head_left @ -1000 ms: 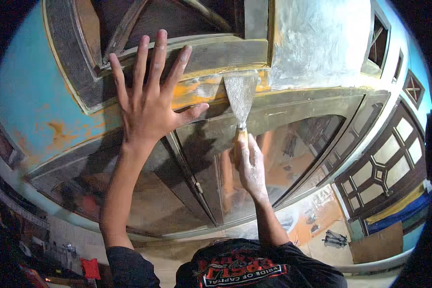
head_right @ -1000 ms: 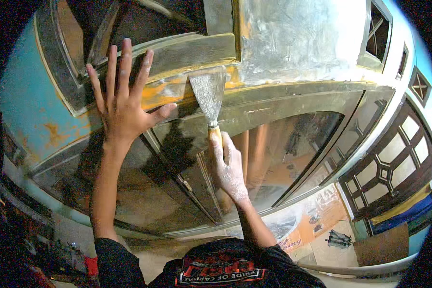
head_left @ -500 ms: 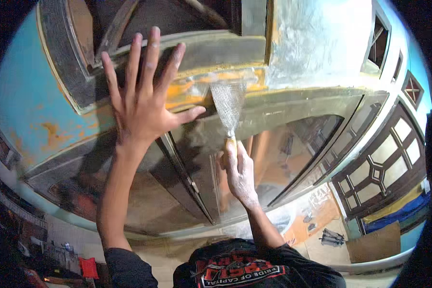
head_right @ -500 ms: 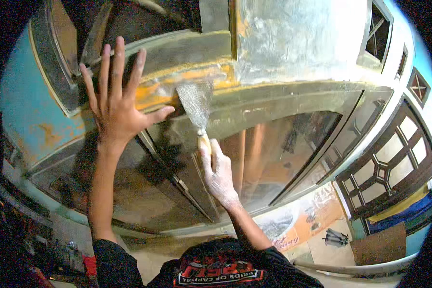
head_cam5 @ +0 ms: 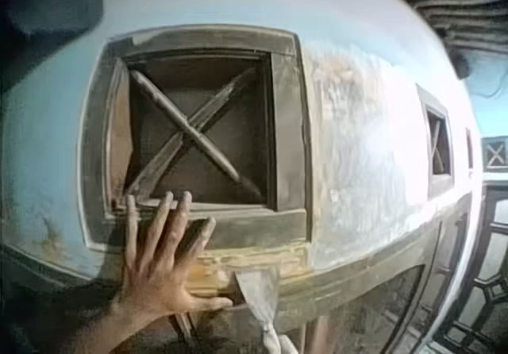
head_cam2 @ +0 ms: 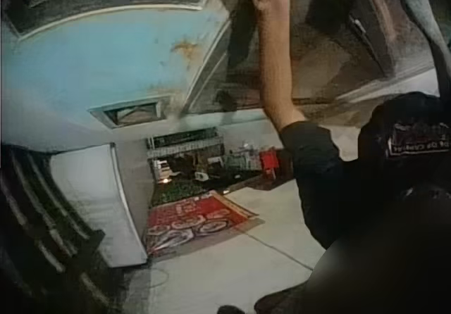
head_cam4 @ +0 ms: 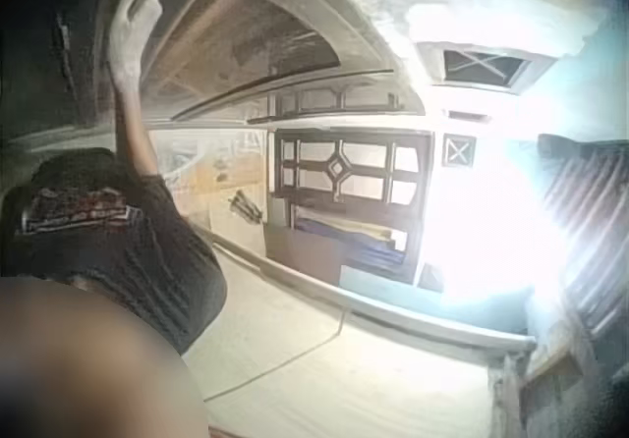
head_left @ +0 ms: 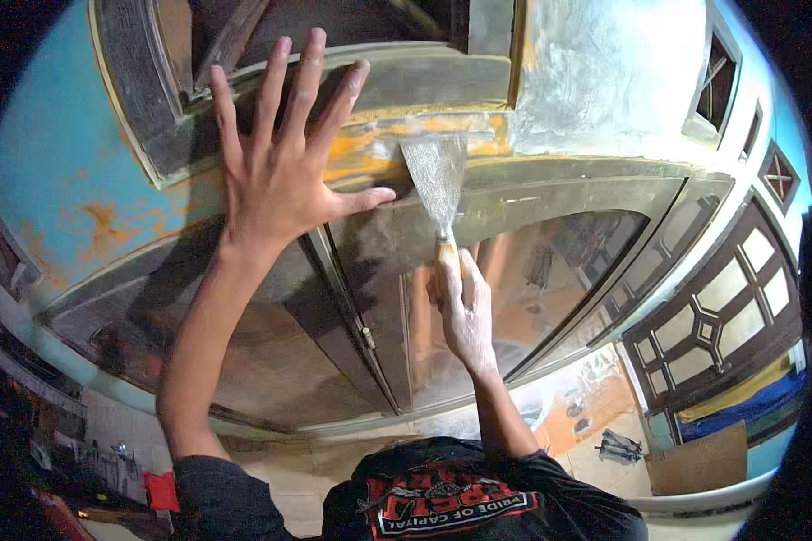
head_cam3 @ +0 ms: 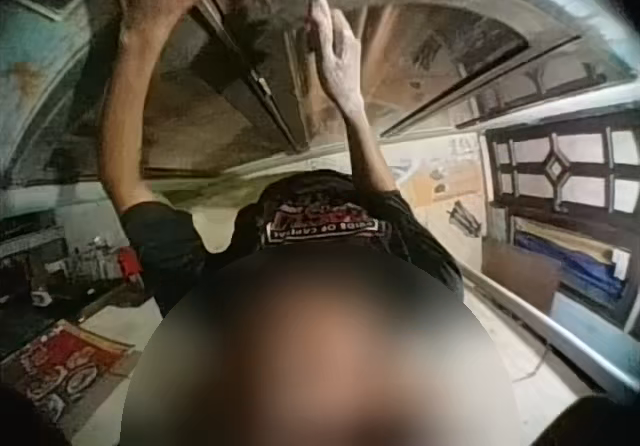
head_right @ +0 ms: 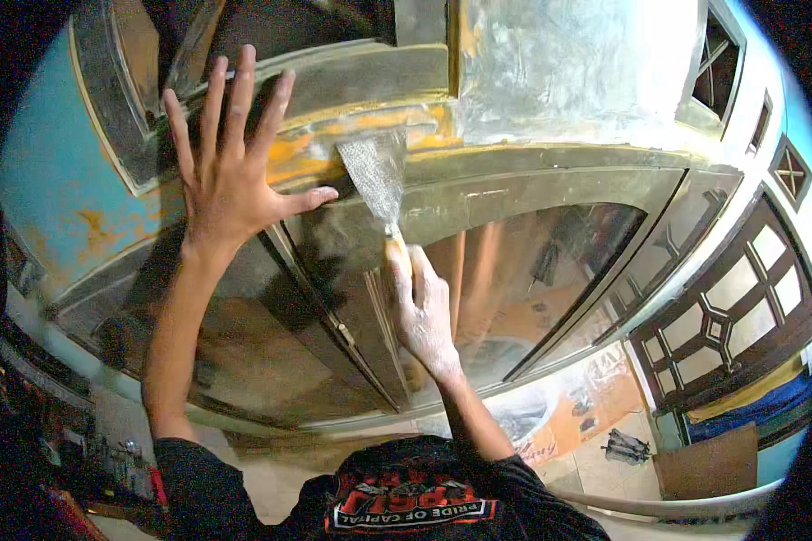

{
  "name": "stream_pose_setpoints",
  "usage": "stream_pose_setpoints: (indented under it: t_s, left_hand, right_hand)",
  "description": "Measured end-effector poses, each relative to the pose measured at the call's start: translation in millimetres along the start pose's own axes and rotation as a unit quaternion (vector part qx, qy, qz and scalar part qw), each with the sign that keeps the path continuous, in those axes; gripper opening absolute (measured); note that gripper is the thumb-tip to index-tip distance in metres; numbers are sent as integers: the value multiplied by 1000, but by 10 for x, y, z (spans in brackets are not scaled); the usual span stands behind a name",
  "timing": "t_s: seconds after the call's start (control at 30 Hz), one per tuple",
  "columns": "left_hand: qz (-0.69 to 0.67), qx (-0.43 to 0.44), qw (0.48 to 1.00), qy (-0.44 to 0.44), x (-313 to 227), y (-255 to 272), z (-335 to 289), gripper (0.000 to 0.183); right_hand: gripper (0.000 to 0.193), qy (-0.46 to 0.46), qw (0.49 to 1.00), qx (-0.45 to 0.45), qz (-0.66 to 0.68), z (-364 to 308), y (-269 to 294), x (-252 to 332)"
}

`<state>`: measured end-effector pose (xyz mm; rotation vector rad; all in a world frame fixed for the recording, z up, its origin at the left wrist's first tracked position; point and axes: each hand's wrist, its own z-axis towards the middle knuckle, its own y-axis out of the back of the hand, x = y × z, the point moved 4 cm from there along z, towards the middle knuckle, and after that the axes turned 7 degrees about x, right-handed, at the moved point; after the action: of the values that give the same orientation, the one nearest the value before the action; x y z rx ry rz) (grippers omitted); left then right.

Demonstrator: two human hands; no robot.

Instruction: Using a putty knife to scrape or apply putty on a door frame to prepare the surface for painting.

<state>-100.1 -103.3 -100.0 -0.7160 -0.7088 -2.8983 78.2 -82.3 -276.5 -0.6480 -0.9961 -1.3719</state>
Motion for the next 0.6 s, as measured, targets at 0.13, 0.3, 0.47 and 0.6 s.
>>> stream_pose_setpoints:
  t_s: [0.13,0.3,0.47,0.6]
  left_hand:
    - [44,52,998,-4,-57,54,16,110]
    - [62,75,995,12,-79,101,38,113]
    - [47,67,997,3,-118,75,31,114]
    - [48,72,996,7,-83,73,9,114]
  right_hand:
    - [25,8,999,-28,-27,-42,43,-129]
    - [26,-18,1000,-12,20,0,-1,-9]
    - [25,3,1000,-9,4,-10,5,-8]
    - [24,-6,999,5,49,32,-48,-13]
